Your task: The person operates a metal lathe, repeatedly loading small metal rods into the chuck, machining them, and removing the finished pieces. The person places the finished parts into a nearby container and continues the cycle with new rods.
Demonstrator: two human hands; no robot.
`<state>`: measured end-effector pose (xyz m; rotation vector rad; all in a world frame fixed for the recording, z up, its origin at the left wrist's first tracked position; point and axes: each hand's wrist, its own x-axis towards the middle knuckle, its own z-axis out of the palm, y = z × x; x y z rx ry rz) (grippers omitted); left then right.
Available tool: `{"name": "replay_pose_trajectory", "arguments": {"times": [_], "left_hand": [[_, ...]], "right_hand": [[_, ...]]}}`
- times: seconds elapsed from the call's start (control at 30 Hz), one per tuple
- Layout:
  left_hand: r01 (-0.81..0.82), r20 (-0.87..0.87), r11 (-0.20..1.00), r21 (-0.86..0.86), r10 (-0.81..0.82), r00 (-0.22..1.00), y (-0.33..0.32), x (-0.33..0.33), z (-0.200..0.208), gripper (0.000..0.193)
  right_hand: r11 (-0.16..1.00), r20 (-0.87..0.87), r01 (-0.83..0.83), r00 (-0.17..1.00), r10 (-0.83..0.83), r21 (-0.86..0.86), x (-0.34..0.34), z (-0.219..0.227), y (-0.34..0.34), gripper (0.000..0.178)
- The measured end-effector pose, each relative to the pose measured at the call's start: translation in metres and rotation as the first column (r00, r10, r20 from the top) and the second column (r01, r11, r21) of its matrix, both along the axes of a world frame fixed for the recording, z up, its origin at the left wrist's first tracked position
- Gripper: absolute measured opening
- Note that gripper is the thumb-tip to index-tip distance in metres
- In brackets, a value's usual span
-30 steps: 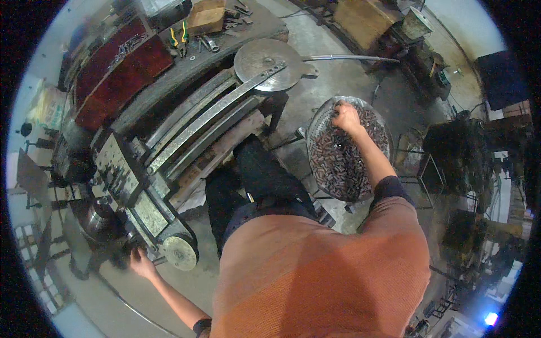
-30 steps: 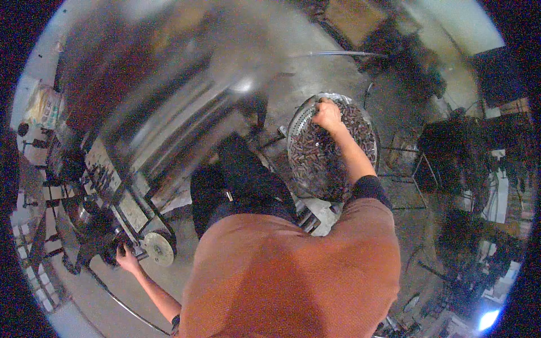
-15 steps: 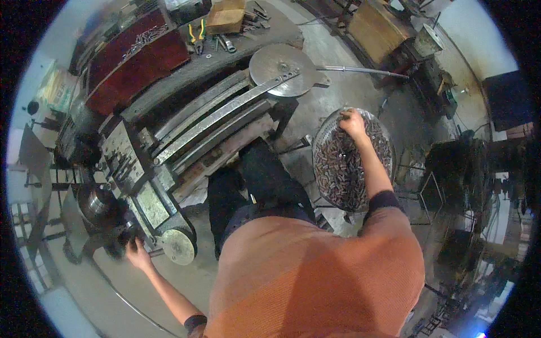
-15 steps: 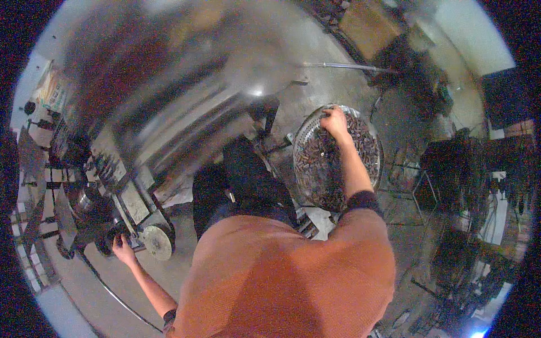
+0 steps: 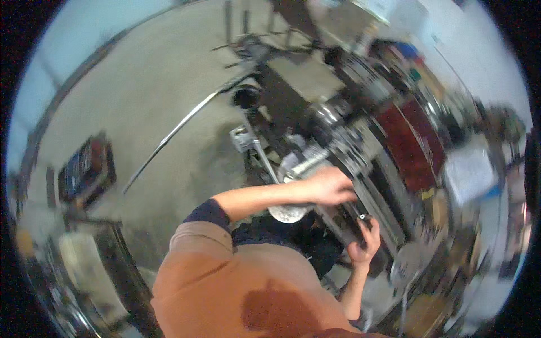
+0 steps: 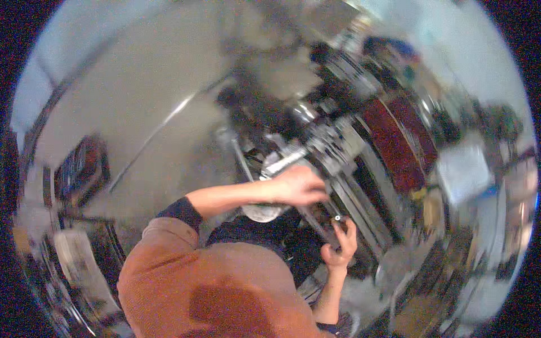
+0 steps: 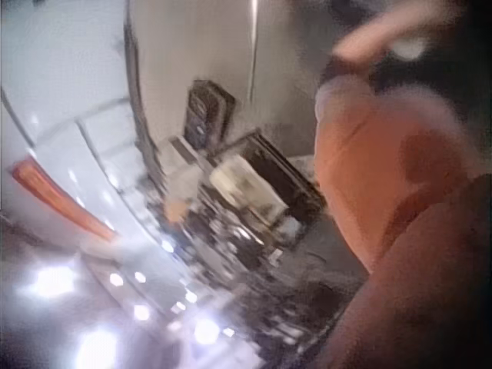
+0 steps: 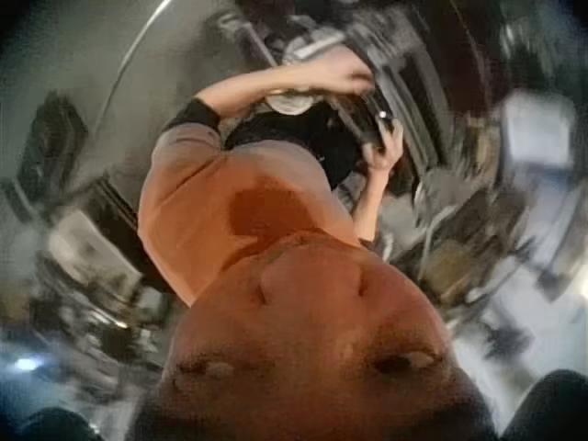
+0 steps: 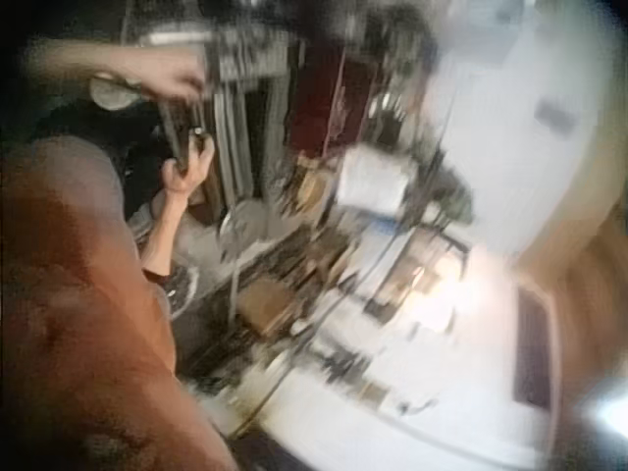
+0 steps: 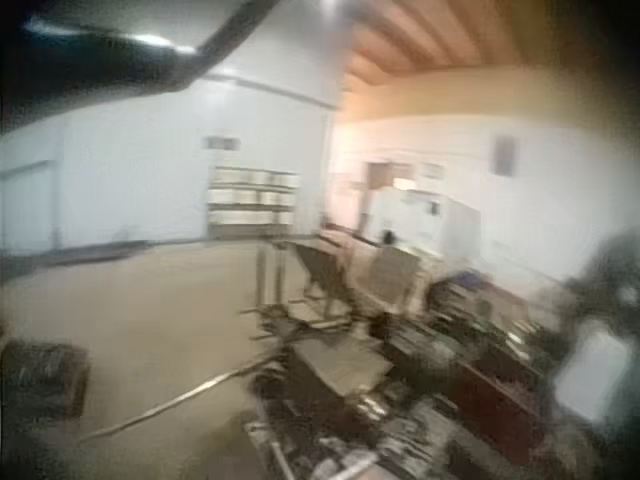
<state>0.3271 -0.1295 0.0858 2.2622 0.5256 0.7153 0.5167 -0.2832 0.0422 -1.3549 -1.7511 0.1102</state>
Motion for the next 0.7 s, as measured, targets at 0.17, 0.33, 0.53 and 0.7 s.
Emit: {"name": "replay_pose_trajectory", "arguments": {"times": [0.17, 0.33, 0.53, 0.7], "left_hand": [[-0.228, -0.036, 0.972, -0.054, 0.226, 0.973, -0.014, -0.039, -0.015, 0.037], [-0.383, 0.108, 0.923, -0.033, 0.384, 0.917, -0.011, -0.080, -0.037, 0.040], [-0.473, 0.146, 0.877, -0.086, 0.481, 0.865, -0.008, -0.083, -0.041, 0.042], [-0.457, 0.201, 0.889, -0.027, 0.453, 0.869, 0.000, -0.072, -0.047, 0.036]], "right_hand": [[0.926, 0.078, -0.377, 0.924, 0.375, 0.011, -0.049, 0.019, 0.067, 0.047], [0.868, 0.105, -0.486, 0.862, 0.495, -0.104, -0.091, 0.026, 0.092, 0.048], [0.869, 0.062, -0.478, 0.871, 0.488, -0.127, -0.100, 0.032, 0.107, 0.037], [0.854, -0.013, -0.445, 0.888, 0.459, -0.270, -0.095, 0.047, 0.106, 0.038]]}}
